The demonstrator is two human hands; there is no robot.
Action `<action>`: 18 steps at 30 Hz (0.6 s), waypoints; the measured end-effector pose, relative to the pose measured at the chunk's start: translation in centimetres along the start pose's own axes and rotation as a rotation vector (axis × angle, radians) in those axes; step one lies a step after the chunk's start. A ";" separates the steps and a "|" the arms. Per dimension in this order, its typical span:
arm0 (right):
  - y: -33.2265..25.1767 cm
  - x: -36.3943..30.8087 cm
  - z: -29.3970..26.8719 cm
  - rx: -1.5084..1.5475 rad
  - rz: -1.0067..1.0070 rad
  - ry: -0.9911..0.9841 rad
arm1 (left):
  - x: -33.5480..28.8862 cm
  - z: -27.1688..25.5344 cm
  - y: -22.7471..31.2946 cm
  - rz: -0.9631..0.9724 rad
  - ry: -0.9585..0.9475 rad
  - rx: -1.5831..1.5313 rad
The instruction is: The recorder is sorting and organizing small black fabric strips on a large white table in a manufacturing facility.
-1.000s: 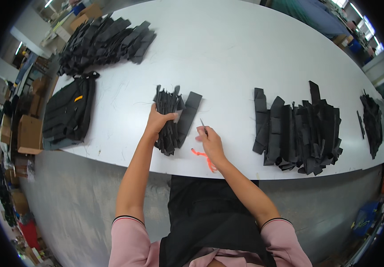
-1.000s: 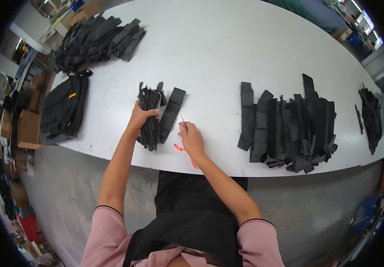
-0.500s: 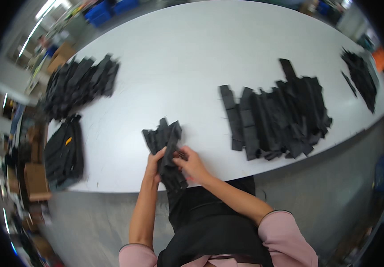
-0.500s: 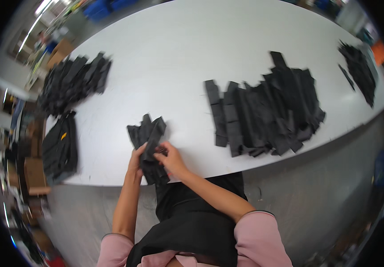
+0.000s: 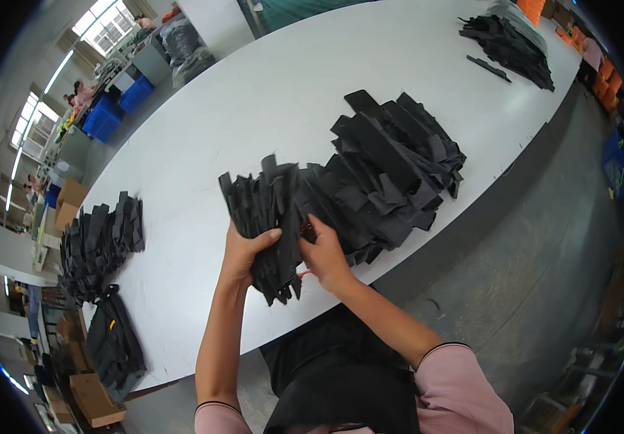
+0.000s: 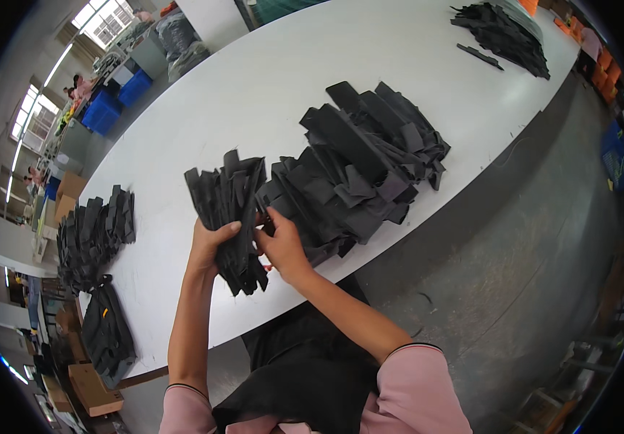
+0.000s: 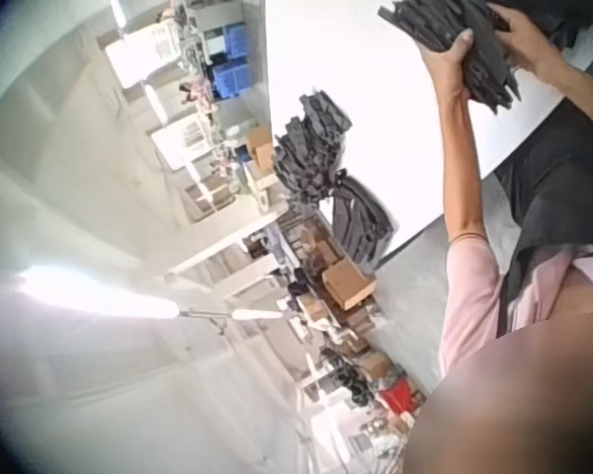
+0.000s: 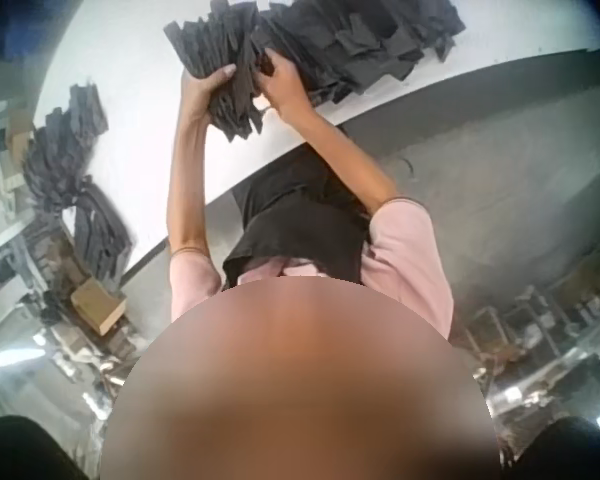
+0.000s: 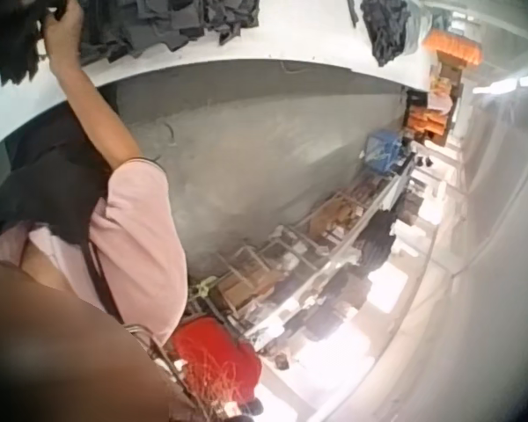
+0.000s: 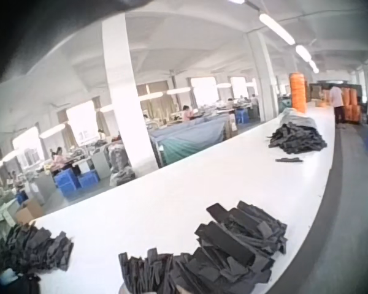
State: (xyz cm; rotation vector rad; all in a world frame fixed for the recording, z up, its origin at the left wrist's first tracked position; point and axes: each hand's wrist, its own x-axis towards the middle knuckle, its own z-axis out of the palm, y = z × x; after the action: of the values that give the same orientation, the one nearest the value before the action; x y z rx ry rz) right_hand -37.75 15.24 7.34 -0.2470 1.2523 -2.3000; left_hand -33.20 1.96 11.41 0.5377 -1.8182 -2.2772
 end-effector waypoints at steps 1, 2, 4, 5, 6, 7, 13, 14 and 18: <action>-1.1 -0.3 -0.3 0.039 0.011 0.049 | 0.4 0.9 0.1 -0.027 -0.026 -0.038; -1.5 -0.4 -1.1 0.047 0.008 0.049 | 0.4 2.0 0.3 -0.059 -0.038 -0.008; -2.5 -0.6 -3.2 0.299 0.198 0.065 | 0.3 3.7 -0.4 -0.002 -0.012 0.041; -3.2 -1.0 -5.3 0.257 0.231 -0.120 | 0.2 4.3 -1.1 0.000 -0.009 0.047; -3.1 -1.2 -5.4 0.262 0.231 -0.120 | 0.1 5.1 -2.0 0.081 0.006 0.078; -2.9 -1.4 -5.1 0.143 0.139 -0.042 | 0.0 5.5 -2.6 0.162 0.023 0.109; -2.7 -1.8 -6.4 -0.258 0.009 -0.014 | 0.2 5.0 -2.1 -0.122 0.086 -0.044; -2.9 -2.0 -6.1 -0.509 -0.086 0.001 | 0.4 4.7 -1.7 -0.214 0.093 -0.114; -2.6 -2.9 -4.3 -0.989 -0.328 0.036 | 0.1 2.8 -2.3 -0.239 0.079 -0.054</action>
State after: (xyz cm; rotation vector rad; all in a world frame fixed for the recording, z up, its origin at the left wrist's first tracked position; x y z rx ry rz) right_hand -37.87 21.02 7.33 -0.7862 2.4250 -1.7115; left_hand -34.24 4.99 9.72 0.8647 -1.7323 -2.4068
